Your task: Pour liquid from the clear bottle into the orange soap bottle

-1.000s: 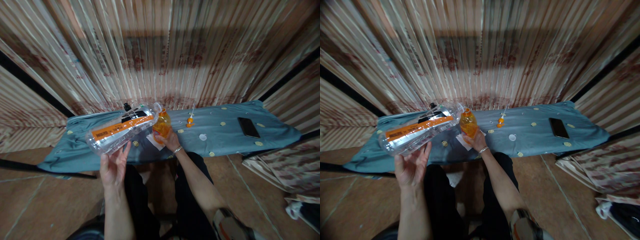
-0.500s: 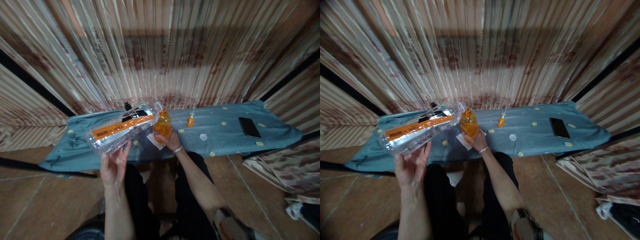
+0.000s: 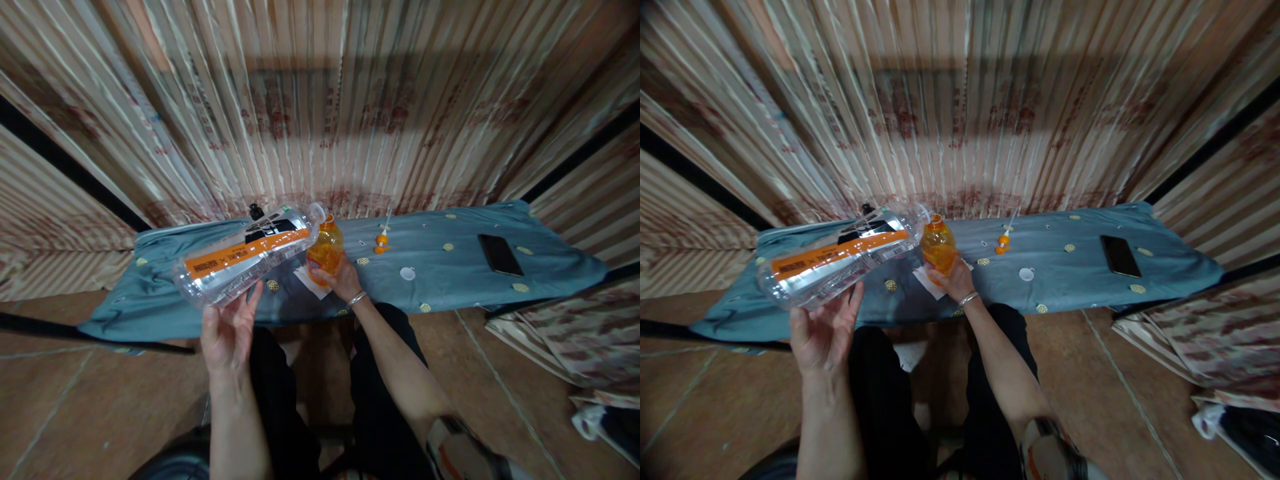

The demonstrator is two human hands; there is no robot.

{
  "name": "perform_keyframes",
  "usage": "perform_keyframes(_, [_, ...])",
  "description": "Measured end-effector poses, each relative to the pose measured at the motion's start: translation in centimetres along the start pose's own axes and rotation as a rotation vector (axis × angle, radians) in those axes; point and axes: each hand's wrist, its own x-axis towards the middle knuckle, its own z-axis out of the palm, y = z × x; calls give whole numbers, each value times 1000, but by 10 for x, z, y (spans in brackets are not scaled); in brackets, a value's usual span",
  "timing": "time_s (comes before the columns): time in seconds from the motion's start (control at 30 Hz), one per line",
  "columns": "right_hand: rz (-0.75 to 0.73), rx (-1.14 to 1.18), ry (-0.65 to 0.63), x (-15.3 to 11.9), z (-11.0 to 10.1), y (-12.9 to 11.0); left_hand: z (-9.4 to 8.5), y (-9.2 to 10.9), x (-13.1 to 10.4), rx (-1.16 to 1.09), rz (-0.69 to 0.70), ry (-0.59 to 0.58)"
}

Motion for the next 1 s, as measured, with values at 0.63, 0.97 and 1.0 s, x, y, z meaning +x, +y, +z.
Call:
perform_keyframes(0.63, [-3,-1,1,0,1,0,1,0,0,2,-2,-8])
perform_keyframes(0.97, [-5,-44,33,0,5,5,-1,-1,1,4,3,-8])
perform_keyframes(1.0, [-10,-48,35,0,6,6,-1,-1,0,4,2,-8])
